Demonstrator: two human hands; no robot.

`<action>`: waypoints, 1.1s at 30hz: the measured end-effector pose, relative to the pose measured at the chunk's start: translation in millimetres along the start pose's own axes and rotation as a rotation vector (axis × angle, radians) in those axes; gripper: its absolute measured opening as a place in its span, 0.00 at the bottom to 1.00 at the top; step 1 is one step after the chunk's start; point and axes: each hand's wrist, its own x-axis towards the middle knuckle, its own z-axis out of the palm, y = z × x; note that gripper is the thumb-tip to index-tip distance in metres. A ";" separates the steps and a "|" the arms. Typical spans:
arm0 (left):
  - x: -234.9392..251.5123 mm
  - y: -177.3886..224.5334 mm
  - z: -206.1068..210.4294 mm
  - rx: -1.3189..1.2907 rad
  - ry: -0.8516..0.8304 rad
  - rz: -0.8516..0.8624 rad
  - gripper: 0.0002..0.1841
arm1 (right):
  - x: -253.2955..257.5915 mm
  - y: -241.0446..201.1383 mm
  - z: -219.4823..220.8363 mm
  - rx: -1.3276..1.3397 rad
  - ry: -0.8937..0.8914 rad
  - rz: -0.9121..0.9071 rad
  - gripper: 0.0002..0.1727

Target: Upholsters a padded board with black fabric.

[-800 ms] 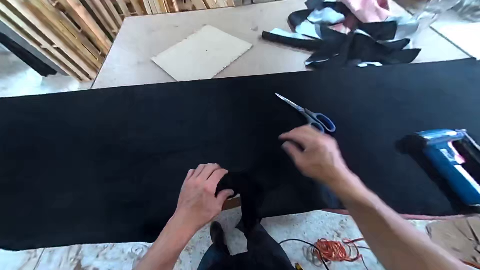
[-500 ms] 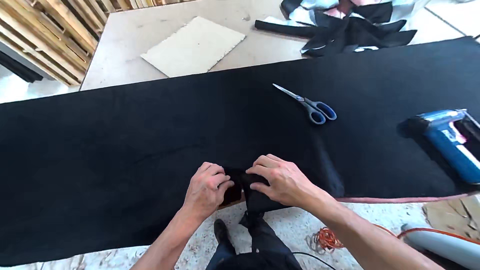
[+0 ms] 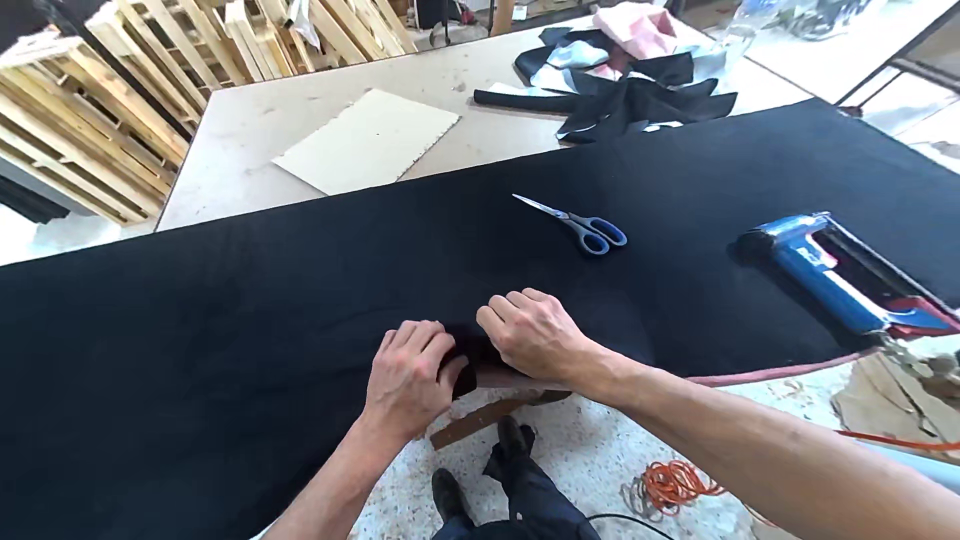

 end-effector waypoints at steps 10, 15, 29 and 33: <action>14.2 0.2 -14.1 0.341 0.073 0.047 0.08 | -32.0 23.4 -8.7 -0.039 -0.165 0.277 0.09; -13.7 2.4 6.3 0.314 0.124 0.051 0.05 | -65.5 24.6 16.8 -0.062 0.108 0.173 0.03; -30.4 11.4 8.0 0.293 0.135 -0.178 0.12 | -85.0 -77.9 101.0 0.096 -0.146 0.417 0.18; -26.8 31.4 11.3 0.219 0.087 -0.546 0.21 | -68.7 -82.7 97.3 0.169 -0.215 0.489 0.16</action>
